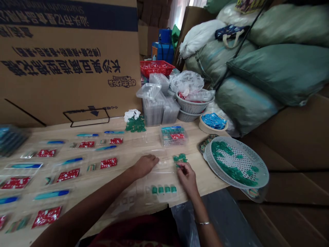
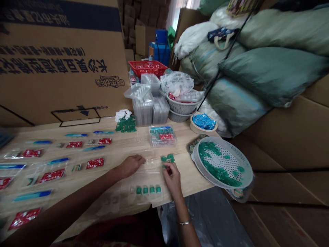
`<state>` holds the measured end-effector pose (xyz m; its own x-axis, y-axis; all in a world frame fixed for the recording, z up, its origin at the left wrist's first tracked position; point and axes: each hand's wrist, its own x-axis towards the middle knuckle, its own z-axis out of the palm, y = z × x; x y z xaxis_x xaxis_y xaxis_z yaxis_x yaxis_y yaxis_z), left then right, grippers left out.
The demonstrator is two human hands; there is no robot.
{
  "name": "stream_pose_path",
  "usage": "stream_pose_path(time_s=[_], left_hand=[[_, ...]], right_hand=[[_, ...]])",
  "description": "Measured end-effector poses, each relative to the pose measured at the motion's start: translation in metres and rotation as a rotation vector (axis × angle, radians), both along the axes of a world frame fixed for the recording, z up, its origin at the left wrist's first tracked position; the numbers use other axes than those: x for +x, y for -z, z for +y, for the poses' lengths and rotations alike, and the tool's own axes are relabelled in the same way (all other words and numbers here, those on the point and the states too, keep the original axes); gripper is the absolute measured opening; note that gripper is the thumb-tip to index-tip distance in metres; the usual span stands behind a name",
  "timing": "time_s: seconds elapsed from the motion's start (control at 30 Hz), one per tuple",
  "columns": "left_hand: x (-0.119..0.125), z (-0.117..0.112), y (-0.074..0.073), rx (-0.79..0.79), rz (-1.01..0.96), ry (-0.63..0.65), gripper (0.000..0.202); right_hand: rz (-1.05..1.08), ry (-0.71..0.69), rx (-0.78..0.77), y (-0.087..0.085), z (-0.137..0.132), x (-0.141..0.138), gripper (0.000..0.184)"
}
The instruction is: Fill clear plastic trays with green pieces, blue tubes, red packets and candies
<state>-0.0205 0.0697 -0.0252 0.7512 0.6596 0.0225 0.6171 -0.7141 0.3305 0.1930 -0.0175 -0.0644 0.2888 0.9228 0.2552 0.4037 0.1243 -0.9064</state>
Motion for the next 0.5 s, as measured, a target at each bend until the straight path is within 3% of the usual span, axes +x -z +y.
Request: stream_pose_path(time_s=[0.1, 0.23, 0.37, 0.5], left_hand=[[0.005, -0.005, -0.004, 0.047, 0.106, 0.050, 0.017], [0.005, -0.010, -0.009, 0.009, 0.134, 0.018, 0.019], [0.002, -0.009, -0.011, -0.082, -0.072, -0.082, 0.015], [0.018, -0.001, -0.005, -0.160, -0.366, -0.248, 0.016]], right_hand=[[-0.138, 0.005, 0.038, -0.002, -0.001, 0.002, 0.017], [-0.430, 0.024, 0.083, -0.012, 0.010, 0.004, 0.023], [-0.573, -0.004, 0.051, -0.021, 0.030, 0.008, 0.019], [-0.518, -0.047, 0.041, -0.020, 0.035, 0.013, 0.013]])
